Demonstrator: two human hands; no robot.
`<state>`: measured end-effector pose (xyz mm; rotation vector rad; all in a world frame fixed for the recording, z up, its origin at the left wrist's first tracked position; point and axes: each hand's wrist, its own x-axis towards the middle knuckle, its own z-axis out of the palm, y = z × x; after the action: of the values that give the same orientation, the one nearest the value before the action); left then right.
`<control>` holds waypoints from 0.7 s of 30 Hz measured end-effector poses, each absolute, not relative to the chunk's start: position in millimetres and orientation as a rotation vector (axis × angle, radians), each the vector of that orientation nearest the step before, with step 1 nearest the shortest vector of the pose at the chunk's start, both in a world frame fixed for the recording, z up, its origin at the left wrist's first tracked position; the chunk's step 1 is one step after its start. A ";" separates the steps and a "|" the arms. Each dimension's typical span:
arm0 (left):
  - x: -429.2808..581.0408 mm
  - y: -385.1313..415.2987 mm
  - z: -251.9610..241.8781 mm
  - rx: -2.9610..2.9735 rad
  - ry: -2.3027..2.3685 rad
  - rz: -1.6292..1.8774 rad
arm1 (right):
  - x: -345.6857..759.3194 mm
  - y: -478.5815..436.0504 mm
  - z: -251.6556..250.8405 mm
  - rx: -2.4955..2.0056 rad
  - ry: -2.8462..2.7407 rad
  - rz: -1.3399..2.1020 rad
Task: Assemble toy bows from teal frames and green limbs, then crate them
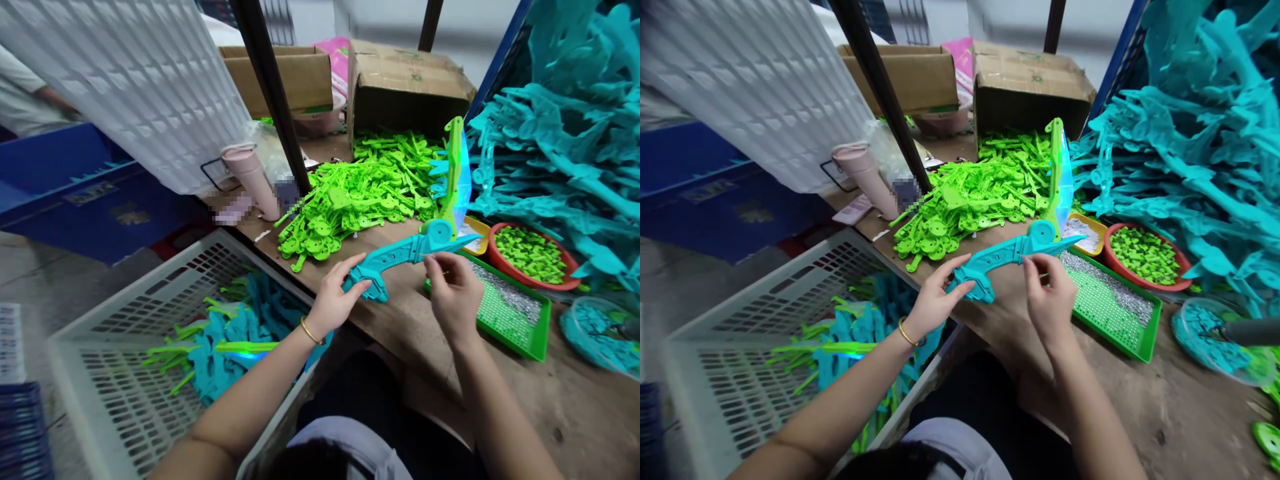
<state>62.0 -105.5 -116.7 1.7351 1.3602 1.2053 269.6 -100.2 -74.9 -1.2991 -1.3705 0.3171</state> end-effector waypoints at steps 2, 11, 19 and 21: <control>71.4 -110.1 -116.1 1.723 1.351 1.207 | 258.8 -107.1 -80.3 -1.315 -1.445 0.211; 94.0 -127.0 -115.5 1.741 1.371 1.245 | 263.2 -115.9 -99.6 -1.314 -1.352 0.113; 101.4 -138.6 -116.0 1.754 1.446 1.245 | 266.2 -120.2 -101.8 -1.345 -1.429 0.005; 103.0 -140.3 -116.4 1.791 1.432 1.290 | 266.1 -119.4 -102.7 -1.361 -1.482 -0.078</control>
<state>103.0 -140.3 -116.4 1.7909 1.4322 1.2905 266.1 -119.4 -102.7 -1.3615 -1.4820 -0.0784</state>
